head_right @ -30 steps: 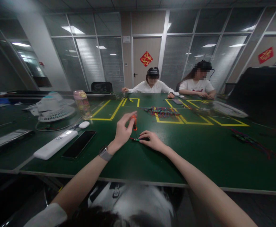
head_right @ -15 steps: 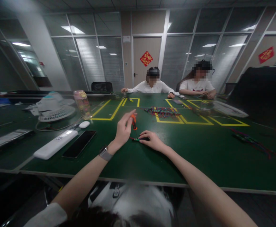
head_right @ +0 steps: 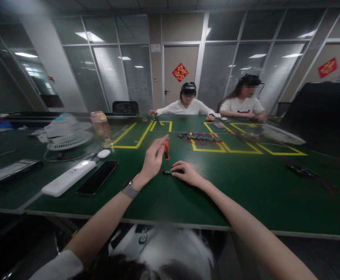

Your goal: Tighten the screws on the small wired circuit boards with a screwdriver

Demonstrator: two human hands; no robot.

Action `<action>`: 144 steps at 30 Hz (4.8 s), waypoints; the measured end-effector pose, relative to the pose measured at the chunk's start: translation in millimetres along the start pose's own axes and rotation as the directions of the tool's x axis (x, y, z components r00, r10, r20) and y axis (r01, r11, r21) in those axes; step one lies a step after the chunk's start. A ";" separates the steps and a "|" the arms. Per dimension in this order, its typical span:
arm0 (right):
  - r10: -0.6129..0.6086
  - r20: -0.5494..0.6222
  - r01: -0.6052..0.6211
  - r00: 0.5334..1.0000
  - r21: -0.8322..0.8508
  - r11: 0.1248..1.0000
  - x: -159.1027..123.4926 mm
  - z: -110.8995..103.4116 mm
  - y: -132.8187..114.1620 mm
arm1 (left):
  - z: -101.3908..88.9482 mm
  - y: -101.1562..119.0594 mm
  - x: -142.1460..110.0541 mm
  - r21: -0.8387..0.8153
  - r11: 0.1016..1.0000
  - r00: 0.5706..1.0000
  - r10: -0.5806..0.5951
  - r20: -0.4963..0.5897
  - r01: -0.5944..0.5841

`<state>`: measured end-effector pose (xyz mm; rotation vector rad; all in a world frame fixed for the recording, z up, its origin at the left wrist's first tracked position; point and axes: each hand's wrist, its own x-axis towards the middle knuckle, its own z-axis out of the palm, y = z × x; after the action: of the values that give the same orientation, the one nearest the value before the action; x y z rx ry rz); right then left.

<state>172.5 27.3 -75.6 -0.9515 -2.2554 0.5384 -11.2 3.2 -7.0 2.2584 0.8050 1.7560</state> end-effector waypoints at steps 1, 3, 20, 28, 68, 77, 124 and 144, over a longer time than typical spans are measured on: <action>-0.001 0.001 0.001 1.000 0.001 1.000 0.0 -0.1 -0.1 | 0.3 0.0 0.0 -0.017 1.000 1.000 0.005 0.009 -0.005; -0.004 0.002 0.004 1.000 0.004 1.000 -0.1 -0.1 0.0 | 0.8 0.8 0.0 -0.019 1.000 1.000 0.006 -0.003 -0.006; -0.008 0.003 0.008 1.000 0.000 1.000 0.1 0.2 2.5 | 0.4 1.1 -0.1 -0.018 1.000 1.000 -0.013 -0.022 0.012; 0.001 0.006 -0.001 1.000 -0.001 1.000 -0.1 -0.3 0.3 | -0.9 6.5 0.4 0.089 0.996 0.990 -0.016 -0.139 0.029; 0.004 0.004 -0.004 1.000 0.002 1.000 -0.4 -0.3 -0.5 | -0.8 4.1 0.5 0.037 0.998 0.997 -0.050 -0.062 0.052; 0.007 0.003 -0.007 1.000 0.004 1.000 0.0 0.0 -0.1 | -2.1 6.8 0.5 0.064 0.996 0.996 -0.064 -0.055 0.067; 0.009 0.009 -0.009 1.000 0.011 1.000 -0.4 0.2 1.5 | 0.0 1.4 0.4 0.021 0.999 0.998 -0.028 -0.051 0.030; -0.005 0.009 0.005 1.000 -0.012 1.000 -0.2 0.3 1.9 | -0.2 3.5 1.2 0.050 0.998 0.999 -0.020 -0.048 0.022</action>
<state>173.3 28.3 -77.0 -0.9505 -2.2704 0.5284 -10.1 0.9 -4.4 2.2391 0.8890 1.8058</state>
